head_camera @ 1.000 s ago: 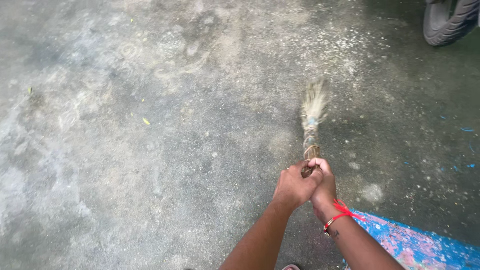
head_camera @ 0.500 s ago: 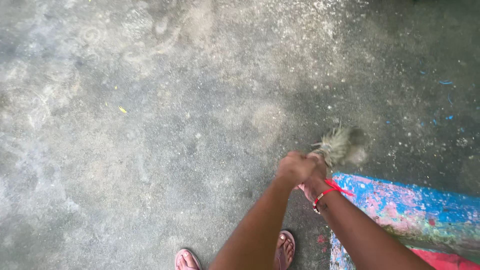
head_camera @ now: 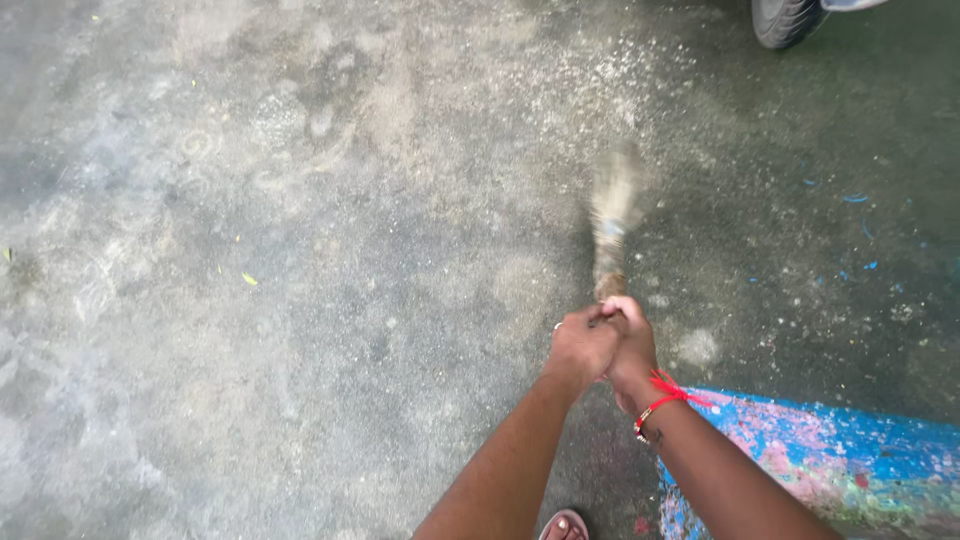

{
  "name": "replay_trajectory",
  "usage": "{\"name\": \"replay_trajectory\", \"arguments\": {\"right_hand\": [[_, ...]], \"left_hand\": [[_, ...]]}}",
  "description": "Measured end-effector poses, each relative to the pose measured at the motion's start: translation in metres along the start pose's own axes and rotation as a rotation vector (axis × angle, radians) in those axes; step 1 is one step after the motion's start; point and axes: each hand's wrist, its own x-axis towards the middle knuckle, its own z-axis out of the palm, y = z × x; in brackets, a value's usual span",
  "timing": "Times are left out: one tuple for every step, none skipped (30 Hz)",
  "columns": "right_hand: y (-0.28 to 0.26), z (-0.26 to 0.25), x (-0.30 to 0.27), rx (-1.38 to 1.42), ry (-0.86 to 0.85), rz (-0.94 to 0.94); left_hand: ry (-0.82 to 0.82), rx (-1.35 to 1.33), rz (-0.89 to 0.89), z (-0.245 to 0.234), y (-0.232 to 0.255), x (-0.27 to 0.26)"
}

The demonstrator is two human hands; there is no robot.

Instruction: The person sweeps a concrete courtyard by hand using a short-handled grass broom, moving across the floor near a motorcycle.

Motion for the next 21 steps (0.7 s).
{"name": "replay_trajectory", "arguments": {"right_hand": [[0.008, -0.005, 0.007, 0.102, 0.075, 0.026], [0.015, -0.014, 0.013, 0.174, 0.129, -0.018], [0.020, -0.023, 0.021, 0.247, 0.183, -0.063], [0.025, -0.029, 0.027, 0.322, 0.241, -0.109], [0.030, -0.036, 0.028, 0.305, 0.331, -0.062], [0.034, -0.045, 0.027, 0.291, 0.419, -0.016], [0.037, -0.050, 0.027, 0.277, 0.506, 0.030], [0.041, -0.054, 0.027, 0.392, 0.459, 0.094], [0.043, -0.063, 0.027, 0.507, 0.409, 0.156], [0.047, -0.071, 0.025, 0.620, 0.361, 0.217], [0.055, -0.075, 0.020, 0.600, 0.322, 0.263], [0.062, -0.078, 0.017, 0.581, 0.281, 0.299], [0.064, -0.079, 0.016, 0.563, 0.238, 0.334], [0.065, -0.077, 0.018, 0.483, 0.229, 0.335], [0.066, -0.072, 0.016, 0.402, 0.220, 0.336], [0.065, -0.068, 0.013, 0.320, 0.212, 0.340], [0.058, -0.066, 0.014, 0.347, -0.015, 0.283], [0.048, -0.067, 0.014, 0.371, -0.239, 0.218], [0.038, -0.064, 0.015, 0.395, -0.462, 0.146], [0.025, -0.059, 0.019, 0.295, -0.355, 0.230], [0.009, -0.054, 0.026, 0.200, -0.243, 0.309]], "left_hand": [[-0.007, 0.071, 0.073, 0.007, -0.001, 0.008], [-0.014, 0.141, 0.143, 0.015, -0.004, 0.015], [-0.020, 0.212, 0.213, 0.024, -0.006, 0.021], [-0.061, 0.243, 0.171, 0.035, -0.006, 0.025], [-0.100, 0.274, 0.128, 0.045, -0.005, 0.028], [-0.136, 0.307, 0.088, 0.049, -0.002, 0.031], [-0.164, 0.351, 0.083, 0.051, 0.002, 0.032], [-0.191, 0.393, 0.067, 0.057, 0.002, 0.026], [-0.218, 0.436, 0.051, 0.059, 0.003, 0.022], [-0.228, 0.461, 0.022, 0.059, 0.003, 0.020], [-0.237, 0.486, -0.008, 0.058, 0.003, 0.017], [-0.245, 0.513, -0.029, 0.058, 0.005, 0.016], [-0.240, 0.498, -0.029, 0.055, 0.005, 0.013], [-0.232, 0.484, -0.029, 0.050, 0.004, 0.008], [-0.225, 0.469, -0.029, 0.043, 0.006, 0.004], [-0.246, 0.433, -0.094, 0.036, 0.011, 0.000], [-0.267, 0.397, -0.158, 0.030, 0.016, -0.002], [-0.288, 0.359, -0.223, 0.027, 0.021, -0.004], [-0.239, 0.323, -0.220, 0.025, 0.025, -0.004], [-0.186, 0.285, -0.214, 0.022, 0.030, -0.003], [-0.134, 0.247, -0.208, 0.020, 0.033, -0.001]]}}
